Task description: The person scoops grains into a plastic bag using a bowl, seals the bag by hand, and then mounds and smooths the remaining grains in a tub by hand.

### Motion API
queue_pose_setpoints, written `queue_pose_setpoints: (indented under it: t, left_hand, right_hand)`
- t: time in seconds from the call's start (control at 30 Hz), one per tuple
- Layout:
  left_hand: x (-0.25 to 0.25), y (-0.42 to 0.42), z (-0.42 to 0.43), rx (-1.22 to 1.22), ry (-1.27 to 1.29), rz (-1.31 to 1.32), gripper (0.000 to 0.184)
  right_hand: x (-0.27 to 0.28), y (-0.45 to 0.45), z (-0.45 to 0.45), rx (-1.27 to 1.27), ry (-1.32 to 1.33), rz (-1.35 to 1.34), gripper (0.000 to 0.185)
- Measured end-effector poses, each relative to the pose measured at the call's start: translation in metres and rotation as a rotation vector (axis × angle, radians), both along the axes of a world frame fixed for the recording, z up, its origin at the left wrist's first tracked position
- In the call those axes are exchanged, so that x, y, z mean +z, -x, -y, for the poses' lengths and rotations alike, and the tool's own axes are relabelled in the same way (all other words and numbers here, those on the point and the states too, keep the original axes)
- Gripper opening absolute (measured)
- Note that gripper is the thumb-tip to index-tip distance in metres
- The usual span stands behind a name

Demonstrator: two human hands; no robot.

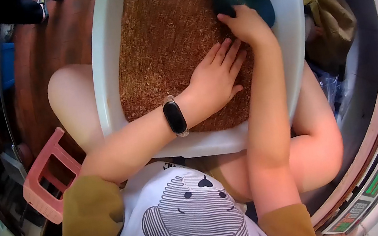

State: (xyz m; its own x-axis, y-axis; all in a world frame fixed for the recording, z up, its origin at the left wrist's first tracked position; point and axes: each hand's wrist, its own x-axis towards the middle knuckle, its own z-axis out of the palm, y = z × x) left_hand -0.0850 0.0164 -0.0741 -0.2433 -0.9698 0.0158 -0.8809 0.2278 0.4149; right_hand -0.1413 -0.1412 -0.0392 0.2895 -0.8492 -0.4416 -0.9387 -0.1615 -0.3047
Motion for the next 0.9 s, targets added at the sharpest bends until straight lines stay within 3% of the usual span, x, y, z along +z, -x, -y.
queue_pose_setpoints:
  t: [0.13,0.23,0.27,0.37,0.43,0.57,0.63,0.7,0.73,0.9]
  left_hand:
    - [-0.003,0.001,-0.001,-0.069,-0.068,0.145,0.076]
    - [0.004,0.004,-0.002,-0.119,-0.114,0.302,0.075]
    - [0.007,0.006,-0.005,-0.131,-0.125,0.332,0.075]
    - [0.016,0.011,-0.011,-0.189,-0.151,0.375,0.072]
    - [0.019,0.015,-0.012,-0.216,-0.171,0.387,0.076]
    - [0.013,0.017,-0.011,-0.138,-0.064,0.417,0.071]
    - [0.018,0.012,-0.008,-0.162,-0.092,0.537,0.072]
    - [0.017,0.007,-0.002,-0.312,-0.212,0.501,0.073]
    - [0.015,0.007,-0.001,-0.276,-0.229,0.459,0.074]
    - [0.013,0.002,0.002,-0.177,-0.2,0.378,0.077]
  right_hand:
    - [0.013,0.007,-0.001,0.18,0.187,0.112,0.051]
    - [0.03,0.003,-0.001,0.284,0.131,0.059,0.047]
    - [0.053,-0.015,-0.016,0.176,-0.006,0.002,0.045]
    - [0.055,-0.03,-0.045,0.228,-0.063,-0.06,0.044]
    - [0.043,-0.045,-0.059,0.314,-0.188,-0.12,0.045]
    - [-0.002,-0.054,-0.056,0.393,-0.039,-0.164,0.055]
    - [-0.013,-0.063,-0.038,0.377,-0.036,-0.186,0.062]
    - [-0.019,-0.071,-0.013,0.346,-0.05,-0.177,0.067]
    - [-0.024,-0.073,0.001,0.341,-0.073,-0.178,0.074]
    - [-0.061,-0.065,0.073,0.354,0.178,-0.024,0.074]
